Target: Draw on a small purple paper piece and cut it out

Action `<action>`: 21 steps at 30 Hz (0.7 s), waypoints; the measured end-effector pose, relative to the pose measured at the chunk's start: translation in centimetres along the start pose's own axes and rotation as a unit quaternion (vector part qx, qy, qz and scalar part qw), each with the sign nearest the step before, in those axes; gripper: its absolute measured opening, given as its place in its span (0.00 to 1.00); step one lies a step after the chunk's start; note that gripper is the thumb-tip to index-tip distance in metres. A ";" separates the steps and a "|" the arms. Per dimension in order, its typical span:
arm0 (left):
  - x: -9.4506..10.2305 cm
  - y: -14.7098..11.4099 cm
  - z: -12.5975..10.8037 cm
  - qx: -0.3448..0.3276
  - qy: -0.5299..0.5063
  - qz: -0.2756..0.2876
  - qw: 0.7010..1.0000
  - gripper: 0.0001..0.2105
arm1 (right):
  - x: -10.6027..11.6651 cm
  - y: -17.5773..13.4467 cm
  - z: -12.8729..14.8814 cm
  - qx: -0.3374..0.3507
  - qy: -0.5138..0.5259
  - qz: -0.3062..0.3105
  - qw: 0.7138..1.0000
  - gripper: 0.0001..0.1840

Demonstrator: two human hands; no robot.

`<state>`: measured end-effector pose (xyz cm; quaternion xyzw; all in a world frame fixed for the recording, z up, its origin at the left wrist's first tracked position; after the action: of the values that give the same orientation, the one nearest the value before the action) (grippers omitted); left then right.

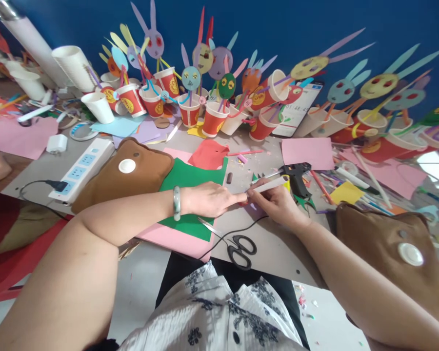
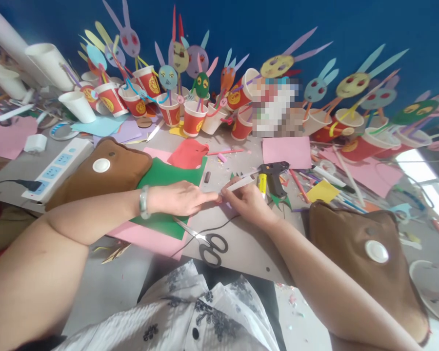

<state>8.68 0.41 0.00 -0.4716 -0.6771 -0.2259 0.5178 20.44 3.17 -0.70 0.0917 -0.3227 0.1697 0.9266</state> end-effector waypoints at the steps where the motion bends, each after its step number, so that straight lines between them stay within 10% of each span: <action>1: 0.0 0.0 0.0 0.000 0.000 0.000 1.000 0.21 | -0.1 -0.1 0.2 0.009 0.003 0.002 1.000 0.21; 21: -0.1 0.3 0.1 0.005 -0.001 0.000 1.000 0.18 | -0.5 -2.0 2.0 0.159 -0.144 0.101 0.972 0.10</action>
<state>8.94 0.60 -0.19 -0.4690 -0.6789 -0.2218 0.5195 19.66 0.60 0.43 0.2280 -0.4295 0.2964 0.8220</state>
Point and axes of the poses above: each hand's wrist, its own y-axis towards the middle knuckle, its own x-axis out of the back of the hand, z = x × y, the point moved 9 cm from there along y, towards the middle knuckle
